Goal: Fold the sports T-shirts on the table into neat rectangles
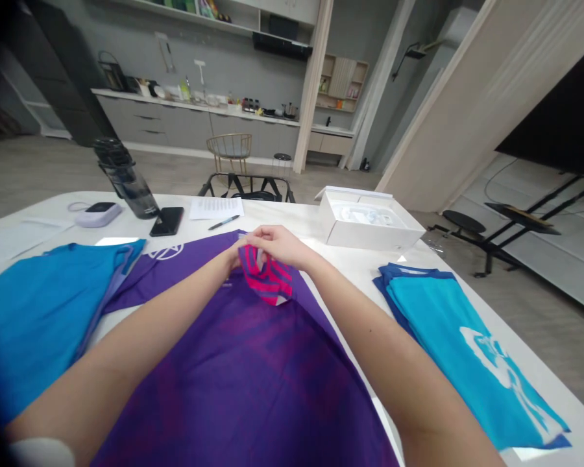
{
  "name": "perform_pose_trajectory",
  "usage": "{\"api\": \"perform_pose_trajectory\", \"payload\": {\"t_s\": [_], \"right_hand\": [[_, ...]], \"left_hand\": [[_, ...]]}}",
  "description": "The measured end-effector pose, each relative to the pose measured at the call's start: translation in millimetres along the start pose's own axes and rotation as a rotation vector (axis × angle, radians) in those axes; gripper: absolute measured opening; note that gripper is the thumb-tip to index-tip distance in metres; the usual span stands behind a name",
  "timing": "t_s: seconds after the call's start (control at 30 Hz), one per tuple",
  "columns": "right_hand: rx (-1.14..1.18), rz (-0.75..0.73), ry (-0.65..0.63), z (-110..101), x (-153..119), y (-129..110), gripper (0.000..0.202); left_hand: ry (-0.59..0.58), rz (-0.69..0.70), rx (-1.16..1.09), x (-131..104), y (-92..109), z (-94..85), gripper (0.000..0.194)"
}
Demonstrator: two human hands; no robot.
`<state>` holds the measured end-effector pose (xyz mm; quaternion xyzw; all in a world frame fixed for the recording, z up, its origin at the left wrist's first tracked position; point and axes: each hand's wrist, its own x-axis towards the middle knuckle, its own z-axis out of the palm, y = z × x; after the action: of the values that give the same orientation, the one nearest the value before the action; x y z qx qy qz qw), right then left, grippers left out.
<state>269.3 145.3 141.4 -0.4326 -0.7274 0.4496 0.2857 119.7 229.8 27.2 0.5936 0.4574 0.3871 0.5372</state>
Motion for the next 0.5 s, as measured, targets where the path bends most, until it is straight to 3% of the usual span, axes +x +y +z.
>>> {"api": "perform_pose_trajectory", "payload": {"t_s": [0.1, 0.2, 0.3, 0.4, 0.5], "right_hand": [[-0.393, 0.085, 0.227, 1, 22, 45, 0.024], [-0.749, 0.194, 0.279, -8, 38, 93, 0.041], [-0.939, 0.267, 0.186, -8, 51, 119, 0.053], [-1.034, 0.285, 0.109, -1, 62, 126, 0.048], [-1.092, 0.246, 0.116, 3, 67, 126, 0.04]], "left_hand": [[-0.146, -0.235, -0.125, -36, -8, -32.8, 0.048], [-0.15, -0.338, -0.101, -64, -12, -48.3, 0.051], [0.004, -0.231, 0.257, -80, -16, -46.9, 0.047], [-0.015, -0.138, 0.558, -88, -19, -39.1, 0.031], [-0.01, -0.063, 0.665, -93, -16, -32.7, 0.028]]}}
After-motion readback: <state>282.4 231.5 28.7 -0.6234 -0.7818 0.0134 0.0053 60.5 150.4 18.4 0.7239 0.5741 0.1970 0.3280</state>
